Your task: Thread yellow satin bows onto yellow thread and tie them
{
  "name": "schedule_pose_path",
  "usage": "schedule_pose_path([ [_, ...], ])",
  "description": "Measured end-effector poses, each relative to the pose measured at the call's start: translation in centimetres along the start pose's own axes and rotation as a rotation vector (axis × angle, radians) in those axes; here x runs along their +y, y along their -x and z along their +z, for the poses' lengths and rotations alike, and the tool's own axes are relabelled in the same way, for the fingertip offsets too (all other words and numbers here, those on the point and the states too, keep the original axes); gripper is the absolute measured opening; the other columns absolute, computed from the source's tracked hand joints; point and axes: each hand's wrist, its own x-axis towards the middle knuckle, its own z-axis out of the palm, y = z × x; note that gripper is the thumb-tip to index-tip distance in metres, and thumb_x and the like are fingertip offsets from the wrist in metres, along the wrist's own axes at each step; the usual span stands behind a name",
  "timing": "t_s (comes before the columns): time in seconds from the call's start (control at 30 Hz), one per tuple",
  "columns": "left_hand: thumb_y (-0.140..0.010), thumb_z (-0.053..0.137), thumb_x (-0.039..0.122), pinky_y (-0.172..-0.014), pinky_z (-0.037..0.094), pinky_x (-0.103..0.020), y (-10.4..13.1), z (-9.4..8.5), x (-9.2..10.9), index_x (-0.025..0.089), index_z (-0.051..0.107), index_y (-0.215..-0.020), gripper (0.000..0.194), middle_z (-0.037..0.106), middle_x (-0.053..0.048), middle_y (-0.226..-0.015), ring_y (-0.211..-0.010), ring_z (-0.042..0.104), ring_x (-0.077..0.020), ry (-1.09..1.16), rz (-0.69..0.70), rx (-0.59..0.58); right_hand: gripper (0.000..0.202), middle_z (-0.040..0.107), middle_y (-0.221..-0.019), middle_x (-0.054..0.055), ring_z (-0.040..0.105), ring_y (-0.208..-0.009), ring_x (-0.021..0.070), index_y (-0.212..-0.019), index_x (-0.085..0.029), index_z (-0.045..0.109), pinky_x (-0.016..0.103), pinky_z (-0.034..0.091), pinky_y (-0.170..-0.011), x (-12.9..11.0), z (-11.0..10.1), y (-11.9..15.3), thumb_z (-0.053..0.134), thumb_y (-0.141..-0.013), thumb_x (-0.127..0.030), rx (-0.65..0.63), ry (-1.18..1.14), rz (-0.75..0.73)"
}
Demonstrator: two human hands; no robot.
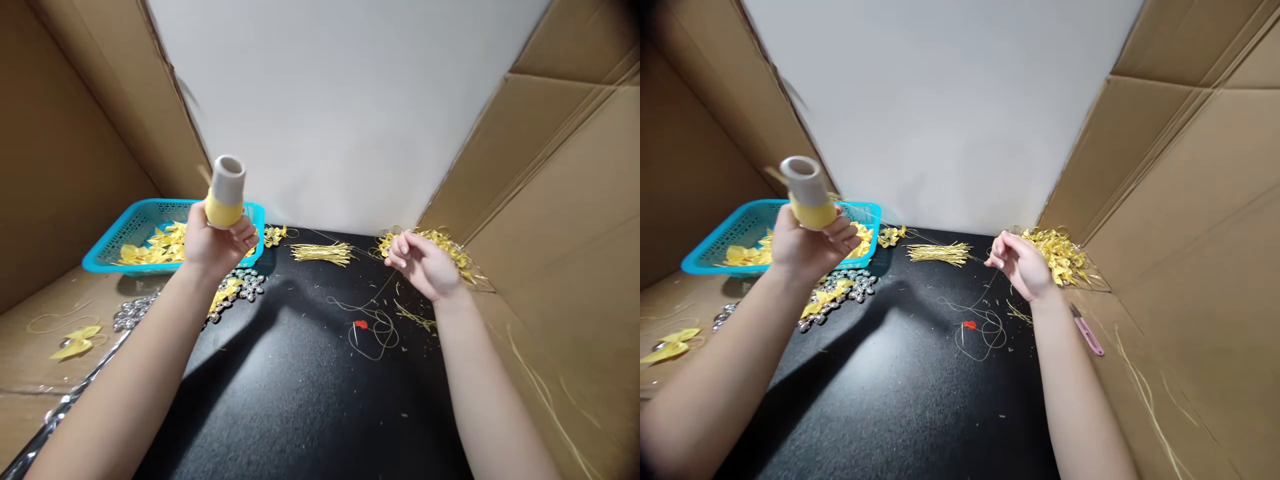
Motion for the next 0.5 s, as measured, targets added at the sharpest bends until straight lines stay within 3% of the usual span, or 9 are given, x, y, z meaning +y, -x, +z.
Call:
schedule_pose_path([
  [0.07,-0.079,0.044,0.041,-0.047,0.027,-0.024,0.2,0.1,0.2,0.018,0.049,-0.061,0.03,0.029,0.003,-0.045,-0.045,0.026,-0.0099,-0.01,-0.018,0.006,0.036,0.04,-0.056,-0.005,0.039,-0.049,0.0072,-0.057,-0.018,0.049,0.025,0.048,-0.061,0.8,-0.6,-0.8,0.063,-0.083,-0.037,0.179,0.027,-0.076],
  [0.2,-0.075,0.057,0.036,-0.047,0.031,-0.025,-0.2,-0.2,-0.3,0.017,0.052,-0.066,0.021,0.046,0.0,-0.053,-0.052,0.039,-0.0118,-0.208,0.107,0.247,0.036,0.037,-0.054,-0.006,0.039,-0.047,0.0061,-0.058,-0.018,0.044,0.022,0.048,-0.062,0.1,-2.1,-1.1,0.054,-0.089,-0.035,0.471,-0.078,-0.333],
  [0.33,-0.08,0.062,0.034,-0.046,0.026,-0.022,-0.9,-1.1,-0.7,0.019,0.047,-0.076,0.022,0.046,0.005,-0.054,-0.052,0.039,-0.0094,-0.218,0.209,0.378,0.037,0.033,-0.052,-0.006,0.034,-0.044,0.0068,-0.056,-0.018,0.041,0.022,0.045,-0.059,-2.3,-3.4,-0.1,0.038,-0.092,-0.025,0.552,-0.223,-0.473],
  [0.43,-0.091,0.049,0.041,-0.049,0.031,-0.022,-0.9,-1.2,-0.6,0.018,0.051,-0.084,0.024,0.055,0.003,-0.06,-0.054,0.041,-0.0096,-0.153,0.173,0.404,0.039,0.031,-0.051,-0.005,0.031,-0.044,0.0077,-0.054,-0.018,0.041,0.023,0.044,-0.056,-3.2,-4.0,0.2,0.032,-0.093,-0.022,0.591,-0.26,-0.49],
  [0.5,-0.096,0.041,0.044,-0.051,0.033,-0.022,-0.7,-1.0,-0.3,0.018,0.054,-0.086,0.03,0.055,0.001,-0.061,-0.053,0.039,-0.0096,-0.053,0.139,0.36,0.04,0.03,-0.051,-0.005,0.03,-0.044,0.0081,-0.053,-0.018,0.04,0.023,0.043,-0.056,-3.1,-4.1,0.1,0.032,-0.092,-0.021,0.628,-0.255,-0.476],
])
